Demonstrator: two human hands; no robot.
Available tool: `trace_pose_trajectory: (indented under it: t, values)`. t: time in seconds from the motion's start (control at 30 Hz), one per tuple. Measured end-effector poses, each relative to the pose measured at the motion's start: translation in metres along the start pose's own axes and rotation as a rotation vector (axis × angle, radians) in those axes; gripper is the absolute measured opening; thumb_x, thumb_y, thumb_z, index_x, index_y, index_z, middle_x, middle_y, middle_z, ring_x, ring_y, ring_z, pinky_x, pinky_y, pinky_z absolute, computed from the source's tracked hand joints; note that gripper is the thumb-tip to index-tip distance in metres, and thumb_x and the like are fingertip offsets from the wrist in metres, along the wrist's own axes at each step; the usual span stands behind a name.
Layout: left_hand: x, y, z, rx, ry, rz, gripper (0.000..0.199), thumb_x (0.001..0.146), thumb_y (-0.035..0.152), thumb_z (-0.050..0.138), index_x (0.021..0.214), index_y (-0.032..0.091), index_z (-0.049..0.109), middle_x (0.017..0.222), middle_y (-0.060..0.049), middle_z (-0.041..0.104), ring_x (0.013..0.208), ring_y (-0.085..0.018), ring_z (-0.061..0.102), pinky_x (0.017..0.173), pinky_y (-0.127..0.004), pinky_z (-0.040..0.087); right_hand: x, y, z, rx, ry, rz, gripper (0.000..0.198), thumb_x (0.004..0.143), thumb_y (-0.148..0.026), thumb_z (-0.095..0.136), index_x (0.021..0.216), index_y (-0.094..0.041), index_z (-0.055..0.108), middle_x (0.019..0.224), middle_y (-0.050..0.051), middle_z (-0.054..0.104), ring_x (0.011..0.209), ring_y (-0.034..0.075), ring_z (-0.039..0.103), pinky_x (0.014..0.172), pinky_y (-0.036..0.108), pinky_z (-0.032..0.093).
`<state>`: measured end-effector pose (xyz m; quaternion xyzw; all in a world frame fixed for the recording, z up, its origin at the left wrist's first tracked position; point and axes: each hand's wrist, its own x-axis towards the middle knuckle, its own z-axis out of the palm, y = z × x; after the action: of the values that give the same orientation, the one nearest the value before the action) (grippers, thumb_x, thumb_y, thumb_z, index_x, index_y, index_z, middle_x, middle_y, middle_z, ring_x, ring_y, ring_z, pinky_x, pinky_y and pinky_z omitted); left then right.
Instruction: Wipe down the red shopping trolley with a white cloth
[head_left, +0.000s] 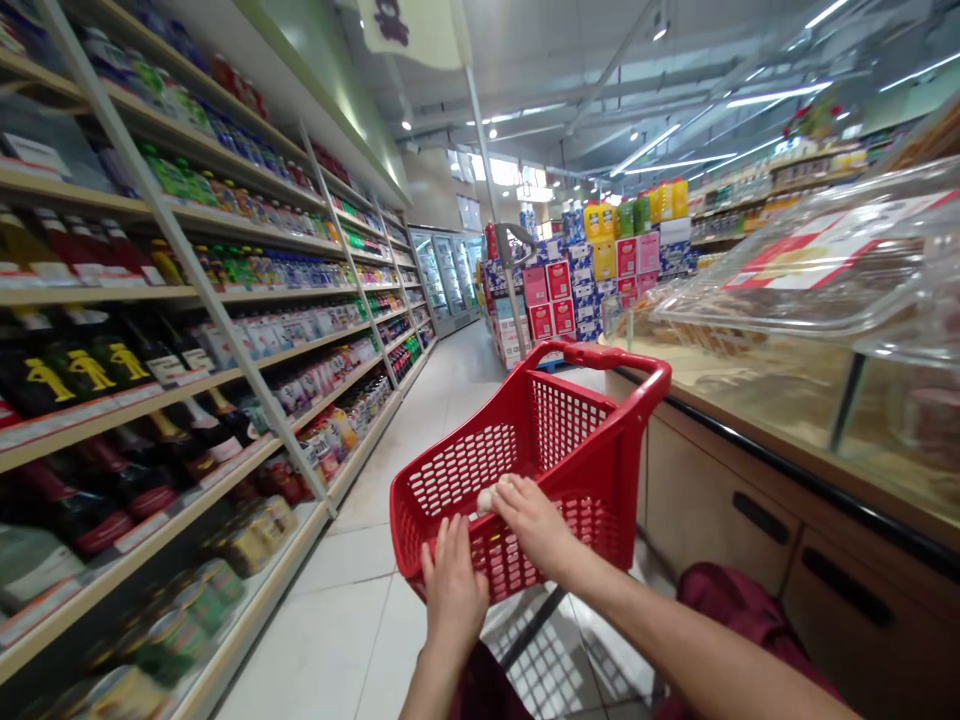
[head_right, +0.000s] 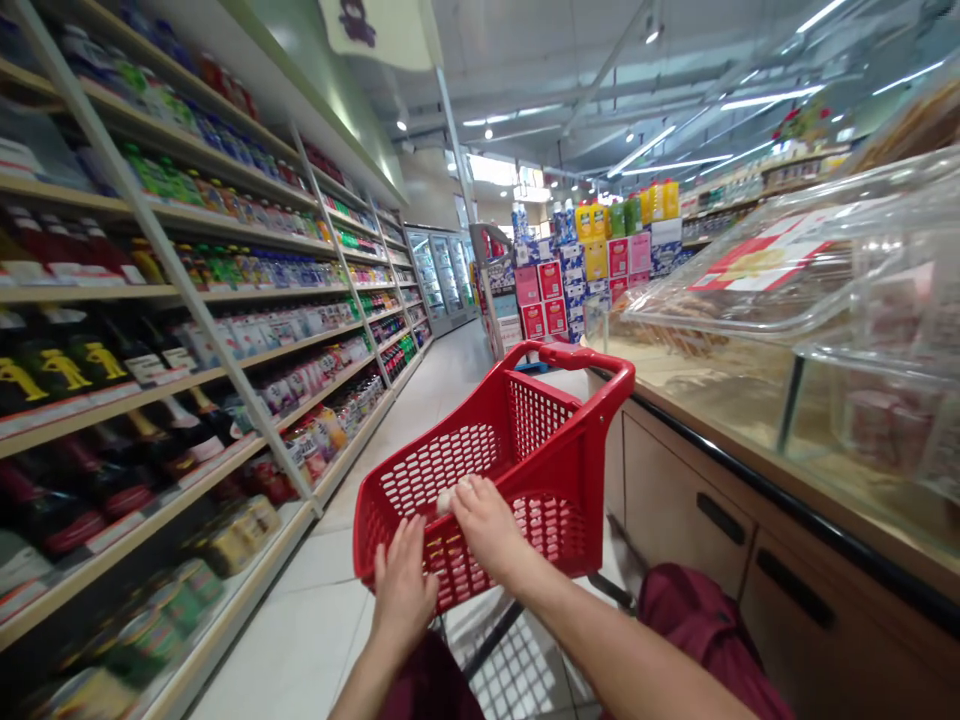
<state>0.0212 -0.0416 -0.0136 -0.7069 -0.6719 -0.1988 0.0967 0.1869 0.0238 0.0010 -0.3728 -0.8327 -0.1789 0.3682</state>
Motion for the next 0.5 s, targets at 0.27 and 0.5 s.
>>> trace_pose_trajectory:
  t: [0.27, 0.5]
  values:
    - [0.008, 0.025, 0.014, 0.037, 0.122, 0.086, 0.056, 0.068, 0.006, 0.037, 0.125, 0.006, 0.035, 0.132, -0.015, 0.038, 0.126, -0.024, 0.026, 0.102, -0.049, 0.019, -0.024, 0.066, -0.032, -0.159, 0.103, 0.104, 0.035, 0.087, -0.012, 0.032, 0.117, -0.016, 0.050, 0.120, 0.007, 0.052, 0.120, 0.020, 0.035, 0.096, 0.040, 0.038]
    - [0.023, 0.036, 0.022, -0.005, 0.114, 0.197, 0.055, 0.066, 0.008, 0.038, 0.122, 0.010, 0.040, 0.122, -0.012, 0.050, 0.115, -0.022, 0.041, 0.099, -0.046, 0.022, -0.005, 0.145, -0.066, -0.126, 0.138, 0.183, 0.034, 0.083, -0.006, 0.035, 0.106, -0.013, 0.059, 0.115, 0.010, 0.056, 0.118, 0.022, 0.039, 0.098, 0.042, 0.035]
